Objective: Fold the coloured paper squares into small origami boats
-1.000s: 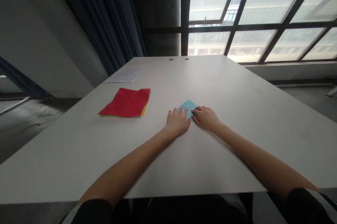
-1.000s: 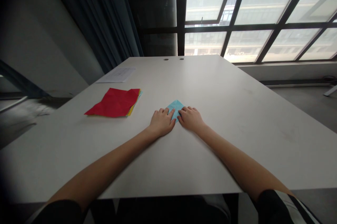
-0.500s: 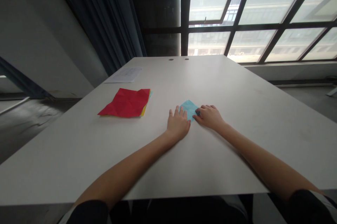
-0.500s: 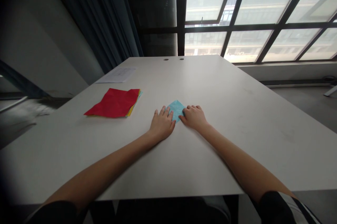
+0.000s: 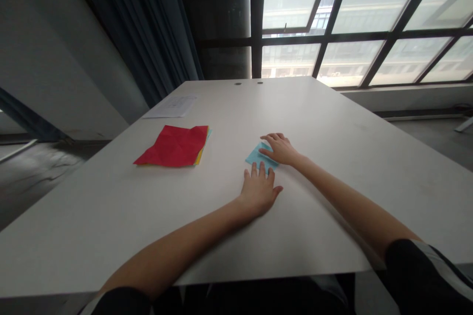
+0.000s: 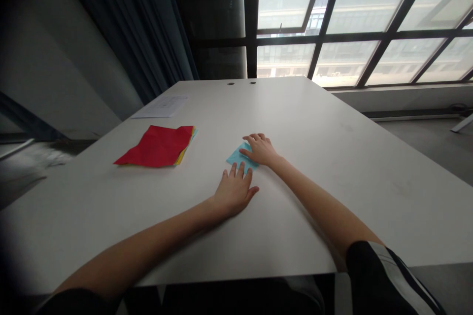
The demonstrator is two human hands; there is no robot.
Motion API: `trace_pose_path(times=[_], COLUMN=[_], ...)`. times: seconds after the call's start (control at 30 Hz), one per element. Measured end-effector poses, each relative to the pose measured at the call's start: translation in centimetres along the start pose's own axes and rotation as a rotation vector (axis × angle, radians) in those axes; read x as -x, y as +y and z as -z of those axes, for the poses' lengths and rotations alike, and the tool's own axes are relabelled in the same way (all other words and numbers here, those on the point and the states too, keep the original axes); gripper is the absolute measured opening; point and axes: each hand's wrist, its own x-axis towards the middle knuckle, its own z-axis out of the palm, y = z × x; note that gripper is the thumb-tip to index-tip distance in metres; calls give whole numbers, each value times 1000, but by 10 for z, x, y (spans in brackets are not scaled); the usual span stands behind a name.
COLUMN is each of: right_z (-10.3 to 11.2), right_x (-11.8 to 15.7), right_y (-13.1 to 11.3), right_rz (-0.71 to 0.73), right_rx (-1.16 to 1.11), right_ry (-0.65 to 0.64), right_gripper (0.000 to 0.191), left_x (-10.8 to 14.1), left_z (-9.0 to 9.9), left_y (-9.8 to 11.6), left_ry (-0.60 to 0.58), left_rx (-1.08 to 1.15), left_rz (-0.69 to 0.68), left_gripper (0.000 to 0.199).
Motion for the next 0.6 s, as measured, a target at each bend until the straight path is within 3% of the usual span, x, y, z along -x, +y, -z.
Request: trace_pose_path(times=[0.3,0.6], right_z=[-32,-42], right_x=[-38,-49], right_y=[-27,-19], right_rz=[176,211], right_rx=[-46,3], right_ry=[-184,-128], right_gripper=[85,84], left_x=[0,1], left_z=[-5,-4], left_y=[2,0], left_ry=[0,-30], left_rx=[1,15], left_rz=[2,-13], left_gripper=[64,66])
